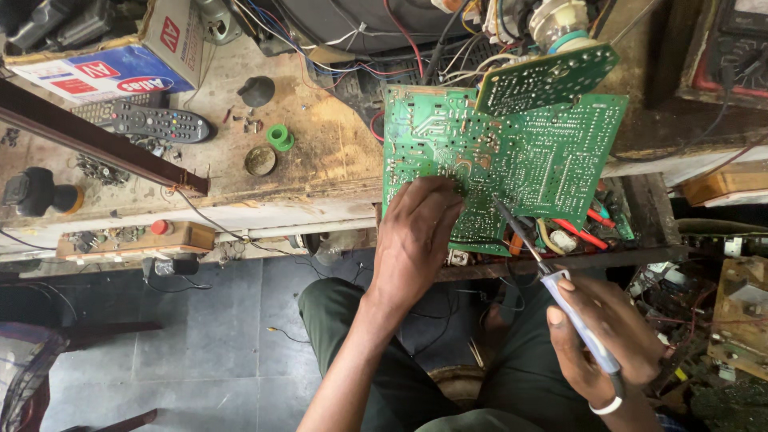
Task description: The person sits on the floor and works on a green circuit board, using a soldering iron to solder components and a multimeter to test connections. The person handles the board, soldering iron, and multimeter probes throughout the task.
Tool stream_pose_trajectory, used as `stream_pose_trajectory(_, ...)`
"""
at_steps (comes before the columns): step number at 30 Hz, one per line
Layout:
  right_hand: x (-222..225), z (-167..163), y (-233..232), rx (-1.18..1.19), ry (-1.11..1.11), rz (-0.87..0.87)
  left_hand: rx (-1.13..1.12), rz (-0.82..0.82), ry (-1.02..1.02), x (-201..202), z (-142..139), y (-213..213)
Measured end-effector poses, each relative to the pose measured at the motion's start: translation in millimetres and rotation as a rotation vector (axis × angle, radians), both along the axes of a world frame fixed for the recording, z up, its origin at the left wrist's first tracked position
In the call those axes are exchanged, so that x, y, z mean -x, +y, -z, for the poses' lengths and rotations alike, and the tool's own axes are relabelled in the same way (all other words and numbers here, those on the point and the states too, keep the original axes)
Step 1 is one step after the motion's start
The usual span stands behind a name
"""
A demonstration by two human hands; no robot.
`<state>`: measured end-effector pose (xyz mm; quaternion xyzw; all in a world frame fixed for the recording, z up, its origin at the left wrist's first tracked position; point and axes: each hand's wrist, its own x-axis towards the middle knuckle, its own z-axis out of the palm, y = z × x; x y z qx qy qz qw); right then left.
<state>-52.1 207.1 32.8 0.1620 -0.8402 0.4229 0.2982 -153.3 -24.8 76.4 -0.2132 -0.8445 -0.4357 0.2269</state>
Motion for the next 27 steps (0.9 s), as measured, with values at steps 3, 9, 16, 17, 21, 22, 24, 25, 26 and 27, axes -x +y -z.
stream_pose_trajectory(3,5.7,-4.8,-5.2,-0.008,0.005,-0.013,0.006,0.004,-0.006,2.9,0.0,-1.2)
stream_pose_trajectory(9,13.7,-11.0,-12.2,0.0,0.009,-0.007,0.037,0.013,0.006,3.9,0.5,-2.6)
stream_pose_trajectory(16,13.6,-6.2,-14.7,-0.025,0.022,0.017,0.037,0.03,0.024,7.9,4.6,-5.5)
stream_pose_trajectory(17,13.3,-5.3,-14.8,-0.028,0.016,0.015,0.039,0.027,0.02,8.1,5.2,-5.7)
stream_pose_trajectory(21,12.7,-3.0,-15.4,-0.032,0.003,0.024,0.04,0.026,0.026,9.0,6.4,-6.6)
stream_pose_trajectory(22,12.9,-2.6,-16.1,-0.023,-0.005,0.022,0.039,0.024,0.024,9.2,6.4,-7.0)
stream_pose_trajectory(24,13.6,-2.2,-17.4,-0.01,-0.017,0.027,0.039,0.022,0.019,9.4,6.4,-7.7)
stream_pose_trajectory(25,13.8,-2.2,-18.2,-0.007,-0.024,0.032,0.034,0.022,0.02,9.3,6.3,-8.0)
stream_pose_trajectory(26,14.1,-2.3,-18.9,-0.003,-0.028,0.037,0.03,0.022,0.023,9.7,6.2,-8.4)
stream_pose_trajectory(27,14.1,-2.5,-19.4,-0.01,-0.027,0.043,0.025,0.021,0.026,9.9,6.1,-8.7)
